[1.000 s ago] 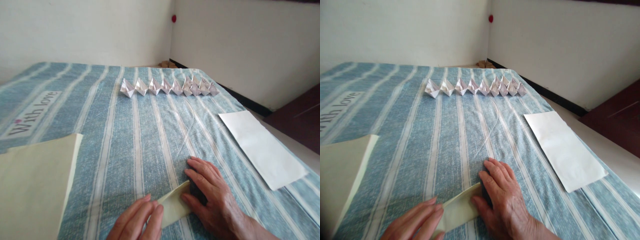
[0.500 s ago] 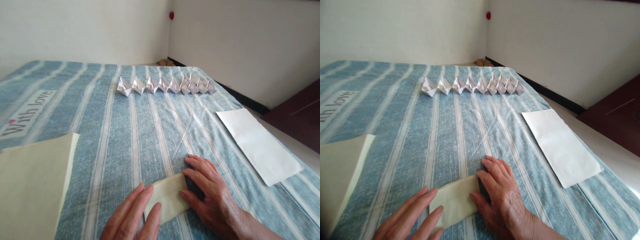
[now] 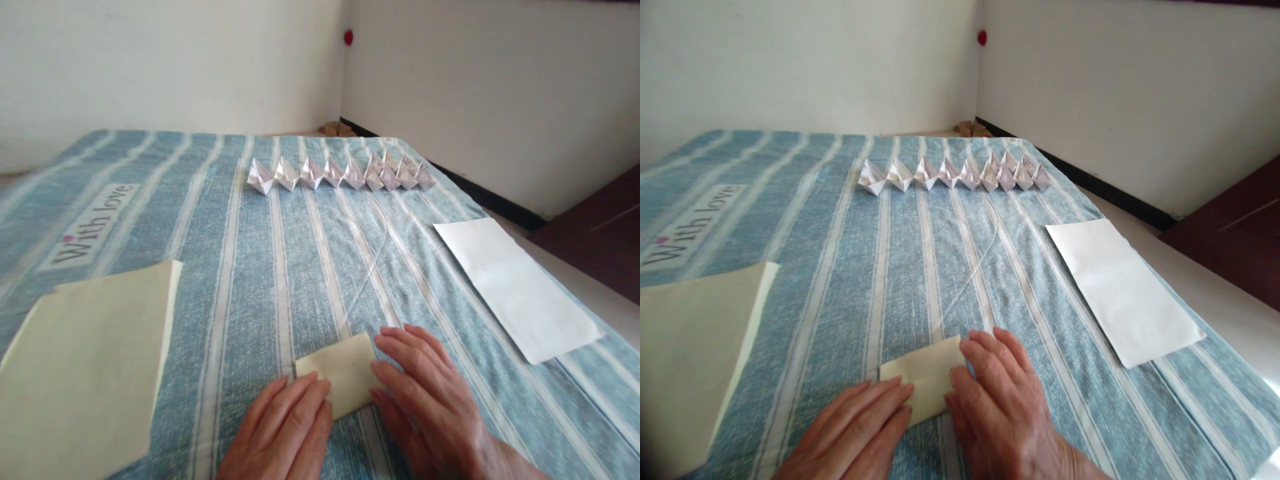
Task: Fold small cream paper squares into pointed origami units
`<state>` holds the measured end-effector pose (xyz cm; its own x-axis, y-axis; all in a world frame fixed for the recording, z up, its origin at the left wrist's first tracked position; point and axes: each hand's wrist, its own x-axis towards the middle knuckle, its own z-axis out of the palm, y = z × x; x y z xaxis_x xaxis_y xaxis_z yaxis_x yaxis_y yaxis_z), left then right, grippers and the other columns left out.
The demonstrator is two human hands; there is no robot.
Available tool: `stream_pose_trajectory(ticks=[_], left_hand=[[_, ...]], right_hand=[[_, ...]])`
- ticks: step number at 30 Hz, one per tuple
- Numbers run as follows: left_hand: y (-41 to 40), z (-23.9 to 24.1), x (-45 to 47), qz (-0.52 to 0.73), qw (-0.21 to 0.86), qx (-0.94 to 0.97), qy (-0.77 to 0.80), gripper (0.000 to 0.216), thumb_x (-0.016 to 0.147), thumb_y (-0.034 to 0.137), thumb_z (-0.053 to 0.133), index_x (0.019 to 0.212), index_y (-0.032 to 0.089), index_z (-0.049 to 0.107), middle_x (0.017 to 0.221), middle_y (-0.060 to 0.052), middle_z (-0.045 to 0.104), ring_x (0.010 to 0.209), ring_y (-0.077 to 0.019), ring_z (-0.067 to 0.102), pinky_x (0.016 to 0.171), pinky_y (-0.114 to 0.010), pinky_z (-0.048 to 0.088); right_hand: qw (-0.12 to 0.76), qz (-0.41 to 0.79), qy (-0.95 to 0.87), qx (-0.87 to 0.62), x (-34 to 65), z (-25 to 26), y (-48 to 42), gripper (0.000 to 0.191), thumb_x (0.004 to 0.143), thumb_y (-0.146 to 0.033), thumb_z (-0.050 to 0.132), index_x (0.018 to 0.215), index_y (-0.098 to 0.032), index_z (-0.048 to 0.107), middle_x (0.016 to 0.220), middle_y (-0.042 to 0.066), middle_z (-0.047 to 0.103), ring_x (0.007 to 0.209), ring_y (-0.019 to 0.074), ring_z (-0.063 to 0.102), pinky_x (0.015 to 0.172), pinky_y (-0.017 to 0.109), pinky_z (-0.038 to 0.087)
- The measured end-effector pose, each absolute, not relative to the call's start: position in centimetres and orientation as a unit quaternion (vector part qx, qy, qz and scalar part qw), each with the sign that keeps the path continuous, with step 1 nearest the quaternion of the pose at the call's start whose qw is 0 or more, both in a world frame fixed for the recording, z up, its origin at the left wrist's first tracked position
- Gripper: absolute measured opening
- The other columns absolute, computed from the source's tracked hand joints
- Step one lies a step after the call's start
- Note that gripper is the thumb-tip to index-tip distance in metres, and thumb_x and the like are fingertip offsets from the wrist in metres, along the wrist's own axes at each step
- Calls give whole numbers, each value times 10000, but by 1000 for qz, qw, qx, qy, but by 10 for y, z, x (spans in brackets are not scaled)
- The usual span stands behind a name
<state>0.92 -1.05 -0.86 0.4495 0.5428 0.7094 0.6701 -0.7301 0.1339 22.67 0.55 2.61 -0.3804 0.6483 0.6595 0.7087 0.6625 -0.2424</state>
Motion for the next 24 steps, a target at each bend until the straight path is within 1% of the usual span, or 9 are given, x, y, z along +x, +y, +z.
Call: stream_pose_trajectory(ticks=[4, 6, 9, 12, 15, 19, 22, 24], left_hand=[[-10, -1, 8, -362, 96, -859, -349, 353, 944, 59, 356, 942, 143, 699, 1009, -86, 747, 994, -231, 680, 891, -416, 529], [-11, 6, 7, -325, 97, -876, -343, 328, 932, 50, 374, 990, 112, 690, 1045, -104, 744, 1028, -243, 673, 895, -415, 523], [-15, 14, 8, -317, 99, -879, -343, 343, 943, 47, 350, 1032, 82, 679, 1084, -119, 736, 1059, -250, 664, 913, -422, 506], [-20, 18, 10, -295, 91, -882, -356, 356, 961, 57, 335, 1079, 81, 670, 1138, -119, 720, 1103, -250, 647, 946, -431, 485], [-26, 20, 12, -286, 97, -879, -369, 367, 970, 60, 320, 1083, 84, 669, 1161, -124, 709, 1118, -251, 640, 961, -449, 474], [-31, 21, 13, -260, 88, -880, -387, 378, 976, 78, 306, 1065, 113, 672, 1181, -126, 696, 1126, -261, 635, 938, -472, 490], [-32, 20, 11, -244, 76, -875, -411, 337, 982, 132, 338, 1077, 123, 662, 1208, -154, 673, 1152, -300, 618, 909, -514, 504], [-32, 19, 8, -240, 66, -874, -418, 309, 979, 160, 372, 1112, 127, 649, 1233, -170, 652, 1169, -312, 604, 913, -529, 503]], right_hand=[[360, -105, -863, -338, 212, 22, -16, 158, 931, -157, 510, 950, -170, 666, 948, 59, 755, 985, 204, 694, 930, 375, 532], [354, -123, -865, -334, 205, 15, -24, 175, 932, -163, 504, 953, -165, 678, 931, 45, 761, 955, 207, 704, 900, 364, 543], [340, -128, -860, -359, 197, 8, -30, 194, 930, -179, 505, 1002, -138, 680, 973, 63, 757, 982, 230, 695, 906, 382, 535], [344, -110, -851, -382, 192, 6, -35, 219, 937, -163, 476, 1024, -121, 672, 1011, 80, 746, 1016, 240, 677, 948, 413, 509], [346, -86, -846, -397, 190, 6, -39, 217, 938, -160, 470, 1027, -116, 663, 1042, 99, 731, 1056, 251, 654, 976, 445, 488], [313, -43, -856, -409, 191, 9, -45, 237, 938, -157, 479, 1105, -104, 639, 1102, 117, 706, 1120, 268, 613, 1002, 484, 466], [281, -21, -865, -416, 193, 12, -46, 251, 945, -163, 495, 1159, -106, 613, 1162, 122, 679, 1171, 278, 579, 1033, 508, 433], [262, -16, -869, -419, 194, 14, -46, 263, 946, -171, 505, 1185, -114, 598, 1174, 121, 667, 1162, 279, 581, 1033, 511, 427]])
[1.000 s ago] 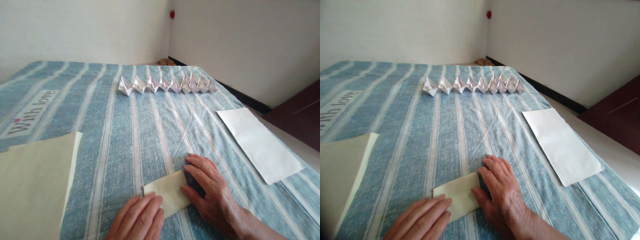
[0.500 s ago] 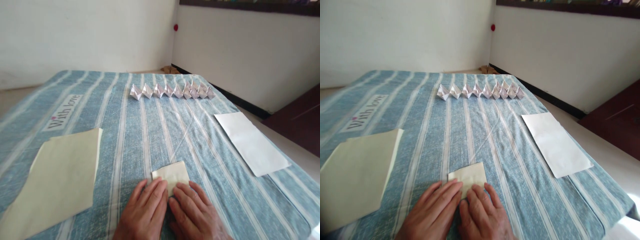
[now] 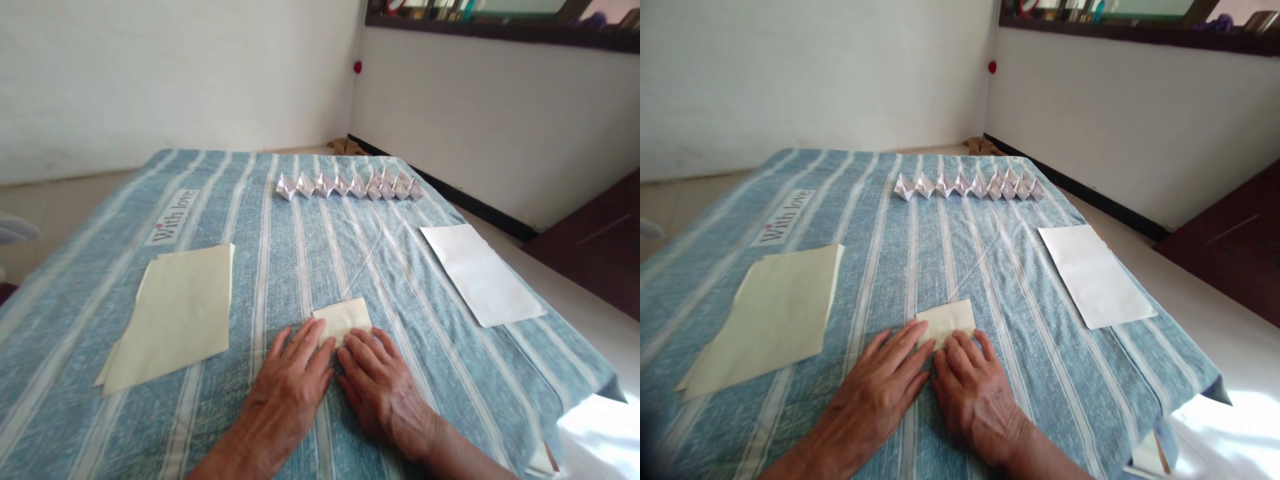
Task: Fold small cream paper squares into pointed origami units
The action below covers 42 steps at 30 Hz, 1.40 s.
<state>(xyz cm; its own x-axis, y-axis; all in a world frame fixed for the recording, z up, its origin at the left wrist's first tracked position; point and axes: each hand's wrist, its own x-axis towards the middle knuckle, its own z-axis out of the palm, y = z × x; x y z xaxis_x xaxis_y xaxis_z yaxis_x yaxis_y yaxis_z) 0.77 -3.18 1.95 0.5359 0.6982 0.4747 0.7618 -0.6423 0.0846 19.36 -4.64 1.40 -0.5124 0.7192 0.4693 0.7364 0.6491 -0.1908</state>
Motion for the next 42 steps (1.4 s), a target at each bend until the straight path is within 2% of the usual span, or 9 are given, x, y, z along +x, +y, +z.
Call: stream_pose_trajectory(ticks=[6, 9, 12, 16, 20, 30, 36, 42], left_hand=[[-28, 19, -4, -227, 21, -885, -406, 271, 926, 158, 499, 1166, 147, 624, 1328, -162, 598, 1259, -337, 525, 956, -564, 480], [-21, 22, -6, -262, -10, -874, -409, 221, 917, 153, 519, 1102, 148, 640, 1241, -131, 659, 1223, -312, 553, 949, -531, 498], [-11, 25, -3, -313, -41, -847, -428, 179, 902, 130, 537, 1031, 156, 658, 1073, -97, 715, 1091, -260, 624, 930, -466, 520], [1, 31, 3, -316, -73, -825, -462, 139, 856, 92, 562, 892, 169, 672, 939, -72, 704, 928, -228, 640, 846, -411, 541], [8, 34, 3, -304, -101, -825, -466, 179, 814, 52, 559, 855, 181, 677, 894, -49, 705, 886, -212, 639, 814, -376, 544], [3, 30, -1, -315, -92, -826, -458, 170, 803, 93, 599, 927, 186, 667, 1052, -79, 679, 1019, -227, 625, 904, -396, 533], [1, 25, -3, -293, -63, -844, -445, 249, 840, 105, 567, 1068, 170, 643, 1157, -104, 661, 1128, -246, 599, 987, -434, 504], [-3, 15, -6, -246, -12, -859, -449, 326, 874, 158, 521, 1188, 160, 610, 1321, -142, 601, 1261, -290, 531, 1036, -483, 467]], right_hand=[[252, -13, -871, -422, 194, 16, -45, 236, 947, -187, 500, 1157, -145, 600, 1147, 116, 658, 1141, 272, 579, 1030, 493, 419], [253, -19, -874, -415, 194, 15, -44, 248, 945, -181, 498, 1173, -143, 586, 1143, 116, 651, 1144, 270, 568, 1022, 498, 416], [252, -21, -877, -408, 195, 15, -43, 269, 930, -170, 511, 1190, -133, 570, 1130, 119, 645, 1122, 271, 568, 1004, 497, 422], [248, -12, -880, -405, 195, 16, -42, 255, 922, -165, 503, 1167, -148, 573, 1091, 118, 640, 1090, 272, 570, 976, 497, 434], [253, -11, -879, -403, 194, 17, -43, 241, 927, -169, 493, 1154, -149, 574, 1072, 120, 633, 1076, 273, 567, 961, 502, 439], [254, -29, -879, -402, 193, 16, -42, 241, 916, -160, 522, 1149, -155, 583, 1033, 103, 623, 1038, 261, 567, 942, 475, 432], [243, -37, -877, -412, 190, 19, -42, 251, 945, -197, 494, 1182, -184, 575, 1028, 101, 618, 1037, 263, 554, 925, 473, 445], [234, -33, -871, -432, 185, 21, -46, 291, 933, -252, 547, 1218, -195, 561, 1063, 104, 611, 1071, 282, 538, 949, 504, 443]])
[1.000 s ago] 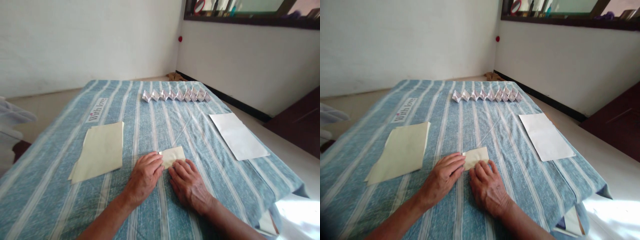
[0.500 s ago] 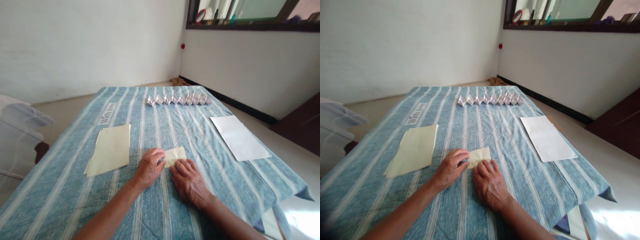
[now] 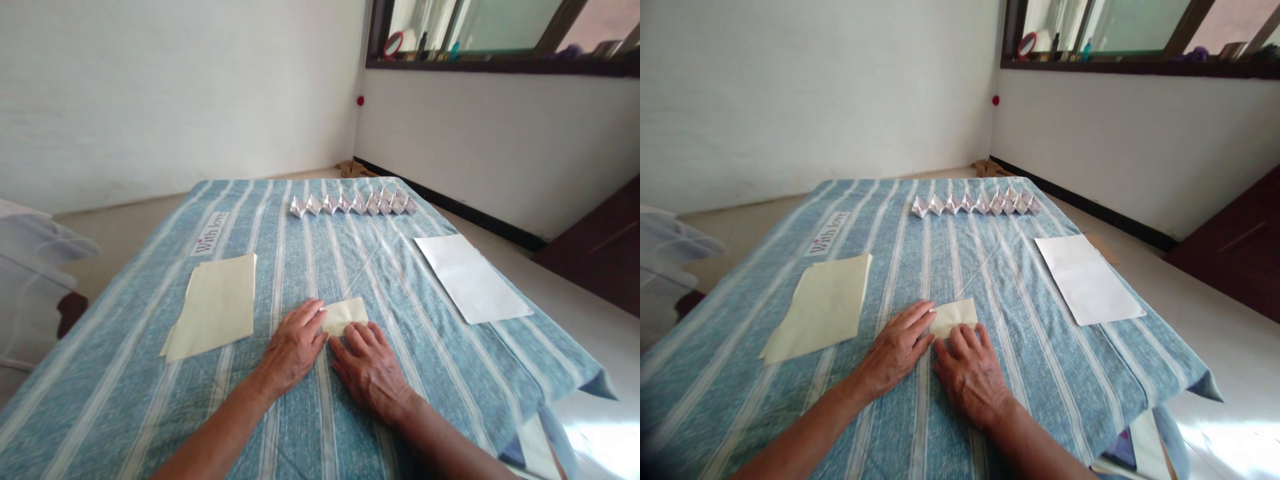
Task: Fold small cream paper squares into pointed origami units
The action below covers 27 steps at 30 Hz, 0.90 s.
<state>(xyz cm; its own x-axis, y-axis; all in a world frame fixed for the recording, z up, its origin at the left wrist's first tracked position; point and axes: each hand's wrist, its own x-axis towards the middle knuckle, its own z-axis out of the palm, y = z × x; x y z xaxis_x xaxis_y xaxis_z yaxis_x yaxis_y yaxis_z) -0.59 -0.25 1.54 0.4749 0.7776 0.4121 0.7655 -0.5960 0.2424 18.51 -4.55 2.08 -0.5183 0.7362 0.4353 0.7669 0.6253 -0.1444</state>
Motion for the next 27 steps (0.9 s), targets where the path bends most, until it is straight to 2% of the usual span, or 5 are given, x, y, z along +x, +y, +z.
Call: stream_pose_trajectory(ticks=[5, 14, 22, 27], left_hand=[[-5, 9, -8, 226, -25, 855, 467, 352, 910, 216, 487, 1242, 150, 585, 1406, -172, 530, 1319, -322, 471, 1051, -535, 428], [-8, 11, -9, 195, -58, 847, 491, 392, 923, 295, 493, 1272, 137, 573, 1425, -210, 497, 1336, -350, 445, 1046, -543, 411], [3, 6, -14, 203, -26, 846, 492, 427, 928, 371, 455, 1249, 133, 608, 1451, -220, 453, 1328, -389, 440, 1026, -558, 420], [11, 3, -16, 190, -15, 840, 508, 480, 910, 457, 451, 1225, 150, 644, 1457, -202, 442, 1336, -404, 422, 1043, -548, 408]], right_hand=[[228, -21, -868, -441, 183, 20, -46, 302, 926, -278, 569, 1218, -199, 561, 1059, 102, 602, 1090, 288, 531, 954, 517, 442], [231, -13, -860, -454, 180, 21, -48, 296, 917, -313, 591, 1196, -219, 568, 1066, 94, 592, 1093, 289, 528, 964, 526, 432], [228, -12, -854, -467, 180, 19, -45, 332, 933, -385, 562, 1213, -207, 557, 1127, 101, 576, 1106, 276, 508, 1008, 518, 391], [206, 4, -852, -482, 180, 18, -43, 324, 951, -434, 518, 1153, -186, 570, 1163, 111, 577, 1136, 277, 488, 1037, 546, 346]])
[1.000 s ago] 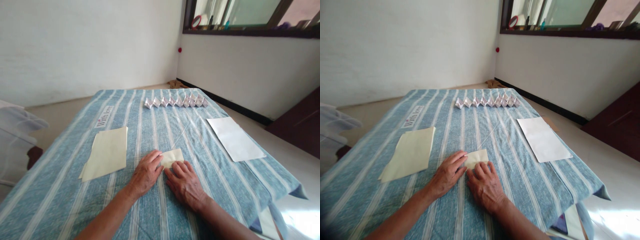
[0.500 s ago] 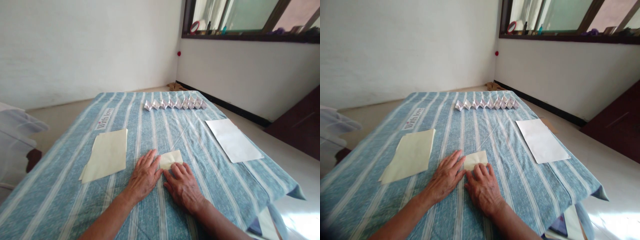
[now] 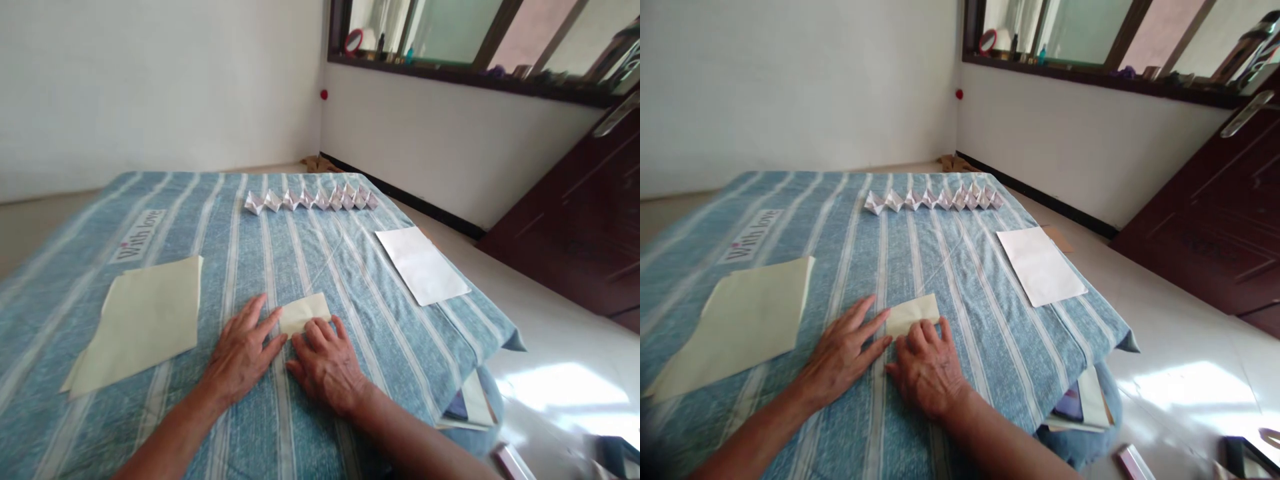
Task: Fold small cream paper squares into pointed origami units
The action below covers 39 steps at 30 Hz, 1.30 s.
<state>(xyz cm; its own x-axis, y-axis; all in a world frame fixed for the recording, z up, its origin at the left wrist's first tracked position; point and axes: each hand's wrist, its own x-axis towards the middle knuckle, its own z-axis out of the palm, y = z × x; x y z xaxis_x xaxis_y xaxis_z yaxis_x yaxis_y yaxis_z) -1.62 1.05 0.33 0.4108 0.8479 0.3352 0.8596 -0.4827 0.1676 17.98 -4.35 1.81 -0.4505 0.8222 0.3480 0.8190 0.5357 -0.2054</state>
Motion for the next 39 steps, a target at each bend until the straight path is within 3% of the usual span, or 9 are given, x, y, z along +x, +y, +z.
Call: stream_pose_trajectory(ticks=[14, 23, 26, 29, 34, 39], left_hand=[[16, 2, -19, -182, -5, -840, -511, 523, 893, 501, 479, 1229, 138, 650, 1465, -197, 439, 1347, -395, 414, 1068, -521, 388], [17, 1, -19, -171, -4, -838, -518, 519, 893, 500, 483, 1243, 153, 646, 1462, -188, 445, 1345, -389, 417, 1056, -527, 397], [17, 1, -19, -171, -2, -841, -513, 535, 897, 506, 479, 1251, 139, 642, 1459, -210, 437, 1346, -395, 413, 1051, -534, 398], [18, 0, -19, -178, -2, -841, -511, 533, 896, 505, 478, 1245, 140, 645, 1451, -209, 443, 1338, -394, 421, 1049, -529, 401], [19, 1, -19, -185, -5, -841, -509, 506, 890, 488, 479, 1235, 159, 648, 1436, -177, 465, 1322, -380, 439, 1046, -518, 411], [21, 0, -19, -193, -10, -842, -505, 509, 883, 475, 474, 1218, 138, 655, 1430, -190, 469, 1316, -376, 444, 1050, -512, 410]], right_hand=[[199, -19, -813, -547, 206, 20, -39, 254, 964, -407, 508, 1064, -192, 599, 1127, 96, 614, 1120, 260, 513, 1091, 547, 270], [198, -29, -763, -614, 211, 24, -39, 269, 948, -413, 525, 1010, -170, 623, 1099, 116, 625, 1122, 296, 509, 1066, 560, 291], [220, -44, -754, -617, 199, 25, -44, 285, 941, -411, 526, 1041, -158, 611, 1109, 134, 615, 1122, 307, 499, 1055, 554, 300], [239, -29, -802, -546, 183, 25, -48, 241, 957, -353, 497, 1086, -170, 588, 1107, 103, 612, 1077, 261, 518, 1067, 515, 301], [210, -10, -842, -496, 171, 21, -51, 237, 938, -352, 523, 1044, -155, 599, 1060, 106, 605, 1083, 273, 504, 1040, 501, 328], [202, 2, -847, -492, 173, 25, -52, 334, 950, -341, 505, 1232, -164, 524, 1129, 117, 583, 1144, 281, 469, 1037, 524, 318]])
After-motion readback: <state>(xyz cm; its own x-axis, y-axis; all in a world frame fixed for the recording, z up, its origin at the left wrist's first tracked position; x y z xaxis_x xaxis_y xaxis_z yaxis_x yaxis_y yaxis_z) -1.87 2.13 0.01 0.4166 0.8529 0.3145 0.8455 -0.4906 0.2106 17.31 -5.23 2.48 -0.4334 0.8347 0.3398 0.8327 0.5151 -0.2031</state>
